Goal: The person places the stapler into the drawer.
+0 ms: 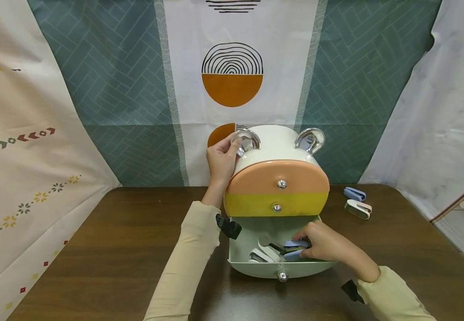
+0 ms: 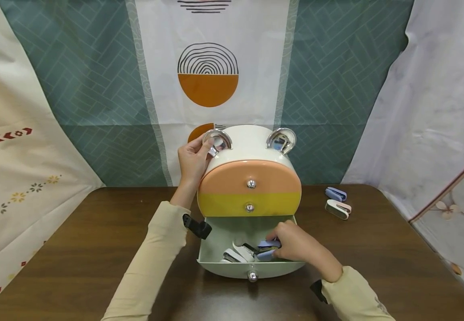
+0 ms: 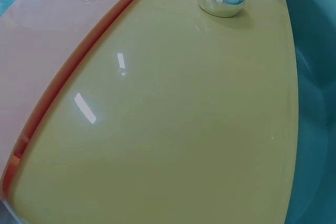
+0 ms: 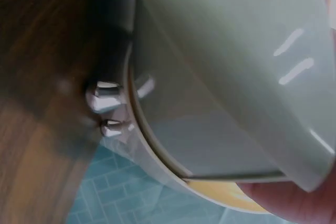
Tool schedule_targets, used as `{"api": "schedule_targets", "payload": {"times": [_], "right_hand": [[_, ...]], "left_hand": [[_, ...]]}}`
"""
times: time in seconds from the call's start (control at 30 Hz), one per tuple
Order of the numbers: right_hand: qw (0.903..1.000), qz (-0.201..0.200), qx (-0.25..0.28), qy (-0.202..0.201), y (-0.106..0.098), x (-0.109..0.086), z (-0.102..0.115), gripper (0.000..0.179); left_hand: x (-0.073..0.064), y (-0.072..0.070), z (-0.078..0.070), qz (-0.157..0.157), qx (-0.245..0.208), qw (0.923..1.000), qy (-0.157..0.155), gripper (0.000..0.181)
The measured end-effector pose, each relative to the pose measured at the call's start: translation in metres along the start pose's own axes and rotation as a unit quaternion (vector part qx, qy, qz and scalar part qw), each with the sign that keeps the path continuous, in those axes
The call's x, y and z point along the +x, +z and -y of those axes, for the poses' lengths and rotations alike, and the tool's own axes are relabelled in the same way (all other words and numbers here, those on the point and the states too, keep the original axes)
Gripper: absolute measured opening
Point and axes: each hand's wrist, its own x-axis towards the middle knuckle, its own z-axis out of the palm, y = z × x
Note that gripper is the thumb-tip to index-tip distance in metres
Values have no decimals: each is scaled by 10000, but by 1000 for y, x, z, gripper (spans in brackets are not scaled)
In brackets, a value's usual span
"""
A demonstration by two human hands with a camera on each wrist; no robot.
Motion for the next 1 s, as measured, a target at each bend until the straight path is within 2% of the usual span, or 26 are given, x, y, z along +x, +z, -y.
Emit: {"api": "schedule_targets", "payload": {"times": [0.2, 0.6, 0.77, 1.0], "right_hand": [[9999, 81, 34, 134, 5, 2, 0, 19], [9997, 224, -43, 61, 7, 4, 4, 16], [9998, 158, 33, 73, 0, 0, 3, 19], [9981, -46, 559, 235, -22, -13, 0, 34]], "left_hand": [[0, 1, -2, 0, -42, 10000, 3, 28], [-1, -1, -3, 5, 28, 10000, -69, 28], [-2, -1, -2, 3, 54, 10000, -29, 29], [-1, 0, -2, -2, 34, 10000, -54, 27]]}}
